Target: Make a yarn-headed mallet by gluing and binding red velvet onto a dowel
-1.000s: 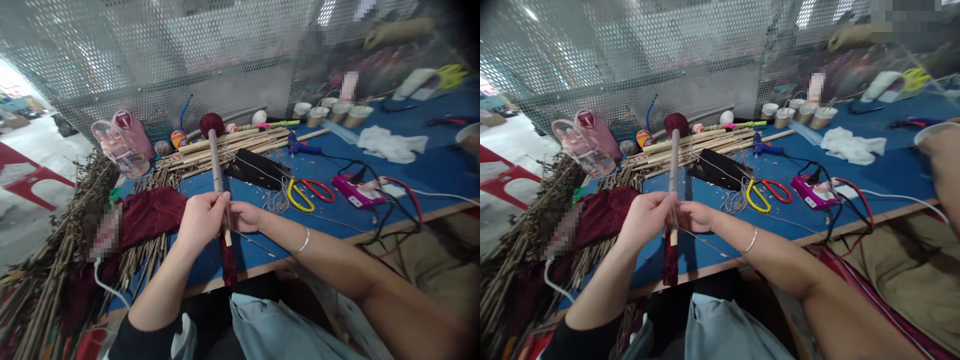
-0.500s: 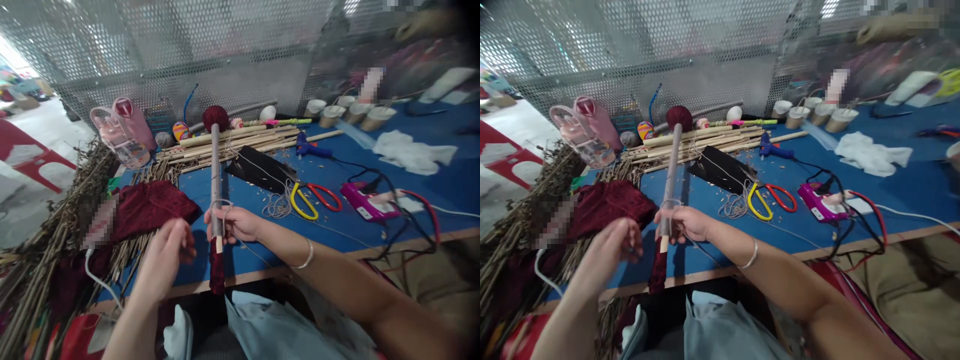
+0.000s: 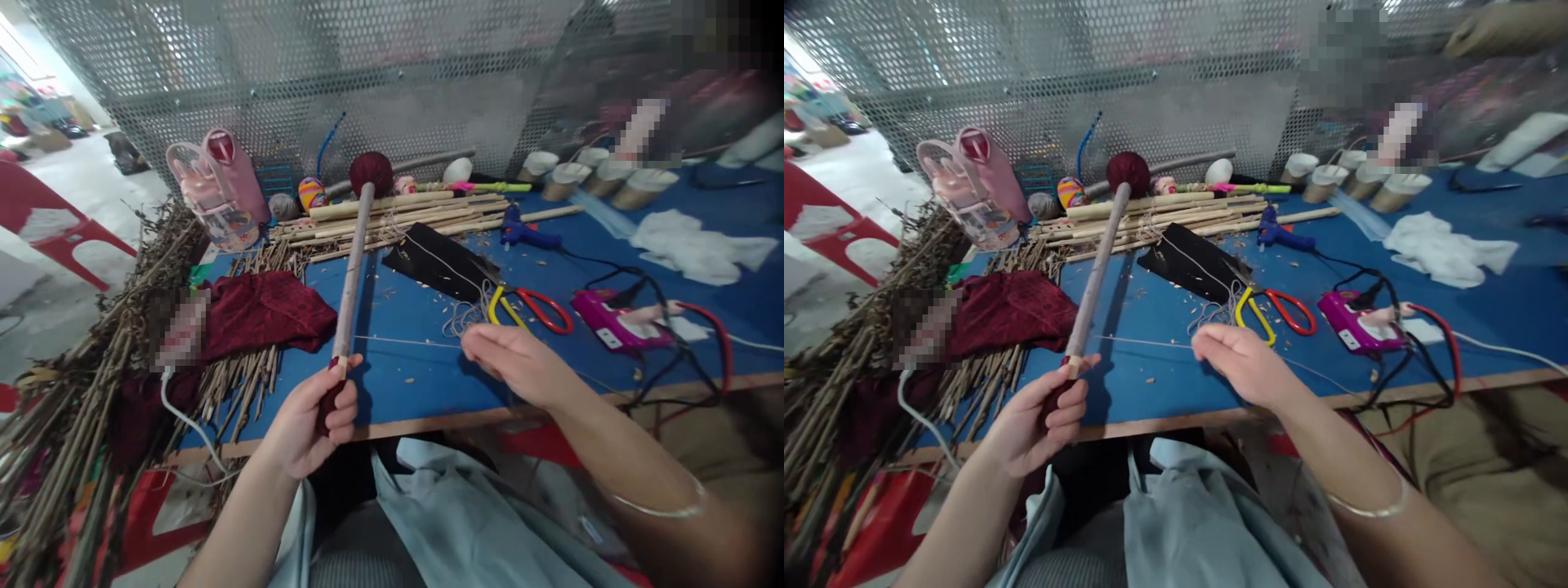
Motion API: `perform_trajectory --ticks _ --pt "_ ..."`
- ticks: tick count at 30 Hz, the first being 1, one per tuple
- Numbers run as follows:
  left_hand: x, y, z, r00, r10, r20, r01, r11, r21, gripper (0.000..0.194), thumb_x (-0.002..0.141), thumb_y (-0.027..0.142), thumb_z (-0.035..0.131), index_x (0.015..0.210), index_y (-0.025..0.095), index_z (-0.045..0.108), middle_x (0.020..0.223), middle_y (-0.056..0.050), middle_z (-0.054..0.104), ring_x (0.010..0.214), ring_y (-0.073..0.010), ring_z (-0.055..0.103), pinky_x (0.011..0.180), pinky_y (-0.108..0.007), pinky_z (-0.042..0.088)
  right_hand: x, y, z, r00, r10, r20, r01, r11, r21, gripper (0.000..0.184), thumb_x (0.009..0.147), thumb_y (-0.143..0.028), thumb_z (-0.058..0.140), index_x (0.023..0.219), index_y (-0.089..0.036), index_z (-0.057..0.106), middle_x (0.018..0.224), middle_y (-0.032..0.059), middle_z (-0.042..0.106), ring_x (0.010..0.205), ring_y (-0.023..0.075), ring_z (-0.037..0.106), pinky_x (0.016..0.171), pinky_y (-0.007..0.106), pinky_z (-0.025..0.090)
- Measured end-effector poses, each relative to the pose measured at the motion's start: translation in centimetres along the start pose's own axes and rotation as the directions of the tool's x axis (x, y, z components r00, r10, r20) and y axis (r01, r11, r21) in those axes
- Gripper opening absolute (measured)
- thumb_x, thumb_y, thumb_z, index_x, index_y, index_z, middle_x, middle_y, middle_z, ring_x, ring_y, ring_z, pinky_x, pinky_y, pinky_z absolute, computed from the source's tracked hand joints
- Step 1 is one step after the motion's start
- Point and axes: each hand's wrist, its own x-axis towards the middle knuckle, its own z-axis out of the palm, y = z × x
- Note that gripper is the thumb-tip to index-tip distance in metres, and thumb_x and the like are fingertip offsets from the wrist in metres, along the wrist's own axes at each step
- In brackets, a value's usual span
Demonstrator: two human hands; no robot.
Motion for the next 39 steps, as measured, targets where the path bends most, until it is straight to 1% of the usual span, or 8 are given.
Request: perform_trajectory --ticks 6,10,15,19,26,33,35,39 --pt "0.1 -0.5 0.9 0.998 -0.012 0.063 0.017 0.997 -0.075 0.017 0.086 0.025 0.053 0.1 0.016 0.055 0.055 0.009 0.029 0.037 -0.0013 0.025 0.034 -0.01 0.019 -1.1 1.0 0.8 0.971 -0.125 -0.202 0.051 0.941 -0.335 0.03 0.086 -0.046 0.046 0.079 -0.019 0.055 0.065 0.0025 0.052 0.064 0.0169 0.051 0.061 0.03 0.043" --pt "-0.3 -0.5 1.3 0.993 0.023 0.115 -0.002 0.983 -0.182 0.022 0.09 0.028 0.038 0.084 0.014 0.055 0.059 0.003 0.042 0.044 -0.0052 0.04 0.039 -0.014 0.035 0.9 -1.5 3.6 0.816 -0.499 -0.291 0.219 0.733 -0.644 0.049 0.08 -0.035 0.057 0.124 -0.016 0.047 0.129 0.0172 0.048 0.125 0.0312 0.04 0.1 0.049 0.033" --pt "0.3 -1.4 1.3 0.999 0.034 0.011 -0.034 0.998 -0.057 0.018 0.089 0.022 0.042 0.09 0.014 0.059 0.081 -0.005 0.06 0.066 -0.0133 0.06 0.055 -0.024 0.05 2.8 -7.9 4.8 0.72 -0.685 -0.108 0.497 0.618 -0.609 0.02 0.09 -0.025 0.046 0.096 -0.016 0.064 0.109 0.0114 0.064 0.105 0.0229 0.056 0.094 0.041 0.04" --pt "1.3 -2.0 1.6 0.999 0.018 0.047 -0.017 0.999 -0.037 0.013 0.083 0.018 0.054 0.092 0.013 0.062 0.079 -0.005 0.062 0.062 -0.0126 0.06 0.054 -0.022 0.048 7.9 -12.0 5.6 0.626 -0.641 0.444 0.727 0.274 -0.629 0.028 0.089 -0.035 0.051 0.079 -0.018 0.07 0.108 0.009 0.065 0.119 0.0309 0.047 0.102 0.057 0.024" --pt "1.1 -2.1 1.2 0.997 0.066 0.029 -0.065 0.996 -0.056 0.017 0.078 0.021 0.065 0.093 0.011 0.063 0.075 -0.004 0.063 0.06 -0.01 0.059 0.056 -0.02 0.049 13.9 -9.7 8.7 0.668 -0.344 0.66 0.743 0.366 -0.56 0.033 0.062 -0.023 0.073 0.037 -0.017 0.052 0.042 -0.0021 0.042 0.075 0.0206 0.059 0.098 0.06 0.023" --pt "1.2 -2.8 1.1 0.991 0.128 -0.043 -0.131 0.989 -0.062 0.005 0.083 0.017 0.056 0.086 0.013 0.058 0.077 -0.004 0.061 0.06 -0.0114 0.058 0.052 -0.023 0.051 7.7 -13.0 9.0 0.473 -0.568 0.673 0.88 0.344 -0.328 0.013 0.079 -0.03 0.064 0.079 -0.019 0.072 0.116 0.0086 0.062 0.115 0.027 0.046 0.1 0.049 0.029" --pt "1.1 -2.7 1.3 0.99 0.129 -0.049 -0.132 0.988 -0.077 0.005 0.084 0.017 0.053 0.085 0.013 0.056 0.078 -0.005 0.06 0.061 -0.0111 0.057 0.05 -0.021 0.049 6.9 -12.9 8.3 0.513 -0.644 0.568 0.852 0.461 -0.247 0.023 0.078 -0.037 0.066 0.09 -0.018 0.069 0.117 0.0094 0.059 0.114 0.0248 0.047 0.099 0.043 0.032" --pt "0.4 -2.4 1.7 0.994 0.107 -0.032 -0.11 0.987 -0.117 0.01 0.088 0.02 0.05 0.093 0.013 0.054 0.079 -0.004 0.056 0.061 -0.0091 0.055 0.05 -0.017 0.047 7.7 -9.6 5.7 0.854 -0.508 -0.11 0.51 0.86 -0.016 0.038 0.088 -0.053 0.046 0.088 -0.017 0.058 0.087 0.006 0.062 0.081 0.016 0.058 0.078 0.031 0.046"
